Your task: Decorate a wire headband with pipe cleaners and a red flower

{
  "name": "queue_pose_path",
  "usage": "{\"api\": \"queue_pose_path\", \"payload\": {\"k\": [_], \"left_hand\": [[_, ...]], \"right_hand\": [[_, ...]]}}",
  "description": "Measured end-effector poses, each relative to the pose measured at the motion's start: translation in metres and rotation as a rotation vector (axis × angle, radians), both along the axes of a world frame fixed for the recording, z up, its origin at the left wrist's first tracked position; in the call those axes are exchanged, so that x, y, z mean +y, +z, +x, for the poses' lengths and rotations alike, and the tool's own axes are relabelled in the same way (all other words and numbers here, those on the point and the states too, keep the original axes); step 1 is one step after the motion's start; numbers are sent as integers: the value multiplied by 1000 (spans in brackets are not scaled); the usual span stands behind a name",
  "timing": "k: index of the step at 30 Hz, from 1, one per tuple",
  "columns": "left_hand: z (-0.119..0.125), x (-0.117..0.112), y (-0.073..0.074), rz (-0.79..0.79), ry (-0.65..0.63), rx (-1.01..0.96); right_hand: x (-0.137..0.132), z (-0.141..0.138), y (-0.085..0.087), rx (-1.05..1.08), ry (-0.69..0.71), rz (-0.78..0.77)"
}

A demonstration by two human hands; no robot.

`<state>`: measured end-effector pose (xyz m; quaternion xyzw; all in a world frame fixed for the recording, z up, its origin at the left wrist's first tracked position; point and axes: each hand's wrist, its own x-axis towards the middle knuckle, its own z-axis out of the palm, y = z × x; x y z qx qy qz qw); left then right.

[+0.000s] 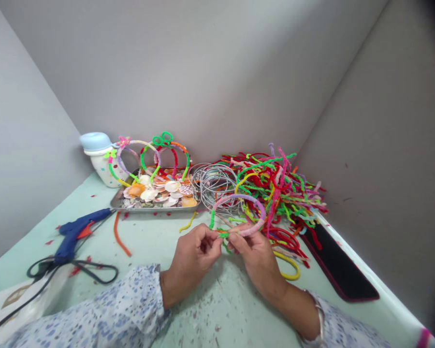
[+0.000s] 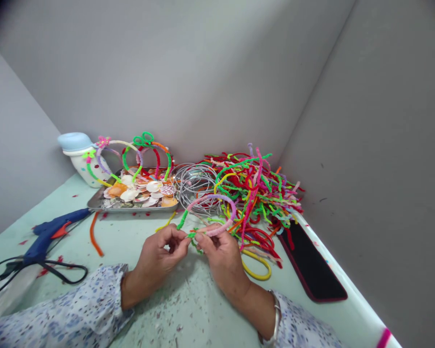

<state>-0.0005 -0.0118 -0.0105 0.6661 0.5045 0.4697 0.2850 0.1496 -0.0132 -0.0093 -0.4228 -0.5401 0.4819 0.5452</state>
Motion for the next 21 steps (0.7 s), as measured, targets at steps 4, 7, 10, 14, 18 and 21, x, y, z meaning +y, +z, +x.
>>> {"api": "queue_pose_path", "payload": {"k": [4, 7, 10, 14, 18, 21], "left_hand": [[-4, 0, 0, 148, -9, 168], [-8, 1, 1, 266, -47, 336], [-12, 2, 0, 362, -70, 498], [-13, 3, -2, 389, -87, 529], [-7, 2, 2, 224, -61, 312], [-4, 1, 7, 38, -49, 155]], "right_hand": [[0, 1, -2, -14, 4, -28], [0, 1, -3, -20, 2, -32], [0, 1, -3, -8, 2, -26], [-1, 1, -2, -4, 7, -7], [0, 1, -3, -18, -25, 2], [1, 1, -4, -18, -77, -22]]}}
